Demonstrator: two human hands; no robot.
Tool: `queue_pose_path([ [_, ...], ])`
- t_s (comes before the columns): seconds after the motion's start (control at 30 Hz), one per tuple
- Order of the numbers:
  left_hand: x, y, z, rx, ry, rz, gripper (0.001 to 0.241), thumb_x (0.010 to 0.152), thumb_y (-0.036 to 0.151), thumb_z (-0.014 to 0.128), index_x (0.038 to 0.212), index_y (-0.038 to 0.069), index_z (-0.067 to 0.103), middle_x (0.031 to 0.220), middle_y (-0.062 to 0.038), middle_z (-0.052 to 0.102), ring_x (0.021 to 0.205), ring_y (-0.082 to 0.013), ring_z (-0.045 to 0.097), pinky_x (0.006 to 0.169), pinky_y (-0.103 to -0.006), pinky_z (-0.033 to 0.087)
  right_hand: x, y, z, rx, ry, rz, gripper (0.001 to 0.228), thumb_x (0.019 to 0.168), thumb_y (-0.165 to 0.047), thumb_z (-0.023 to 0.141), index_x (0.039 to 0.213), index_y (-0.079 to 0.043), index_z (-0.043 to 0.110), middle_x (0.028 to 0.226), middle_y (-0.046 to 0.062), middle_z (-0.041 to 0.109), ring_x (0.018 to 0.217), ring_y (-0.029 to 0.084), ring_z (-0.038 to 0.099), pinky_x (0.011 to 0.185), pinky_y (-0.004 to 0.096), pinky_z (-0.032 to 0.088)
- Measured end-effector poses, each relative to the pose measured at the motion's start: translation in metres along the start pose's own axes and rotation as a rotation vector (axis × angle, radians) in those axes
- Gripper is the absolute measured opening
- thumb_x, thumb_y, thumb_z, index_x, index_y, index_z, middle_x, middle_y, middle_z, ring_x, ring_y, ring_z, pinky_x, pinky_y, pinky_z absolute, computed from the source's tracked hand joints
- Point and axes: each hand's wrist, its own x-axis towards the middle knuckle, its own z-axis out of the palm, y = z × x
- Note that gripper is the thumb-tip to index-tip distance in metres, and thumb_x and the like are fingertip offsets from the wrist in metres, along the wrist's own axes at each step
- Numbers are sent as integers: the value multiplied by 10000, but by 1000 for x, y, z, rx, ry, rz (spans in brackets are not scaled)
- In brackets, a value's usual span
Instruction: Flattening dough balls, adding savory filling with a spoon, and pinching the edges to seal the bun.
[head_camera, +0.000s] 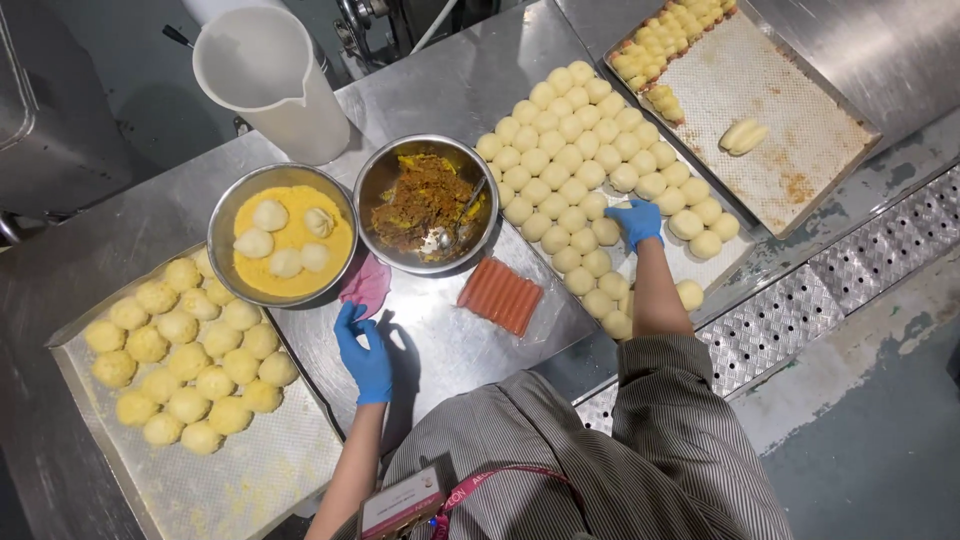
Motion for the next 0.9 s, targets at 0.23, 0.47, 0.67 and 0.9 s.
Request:
queue_pose_path([
  [0.23,5,24,-15,-71,102,-24,435,1017,12,532,1451,0,497,1274,-112,644,952,-139,585,915,-288,495,33,92,-17,505,240,-260,344,812,-125,822,1119,-18,710,1056,68,705,927,150,642,844,321,551],
  [0.47,-23,-15,-7,-97,-7,-110,363,1000,59,566,1360,32,598,1231,-108,690,999,-149,629,891,-302,523,-92,17,4,793,587,-413,290,961,-67,714,1223,-11,604,1165,41,594,1042,139,568,922,302,527],
  [0.67,-53,4,20,-647,-293,-587,366,978,161,601,1338,98,598,1161,-103,697,1035,-168,696,901,-313,575,-264,-84,204,547,-611,-392,455,923,-200,739,1323,-18,621,1136,88,657,999,154,622,826,286,555],
  [0.9,-108,-83,1,-575,-33,-580,397,922,103,691,1307,32,626,1201,-122,686,1078,-203,667,948,-335,555,-337,-104,250,639,-1206,-181,508,902,-232,716,1364,-91,561,1237,74,621,1084,166,655,864,298,598],
])
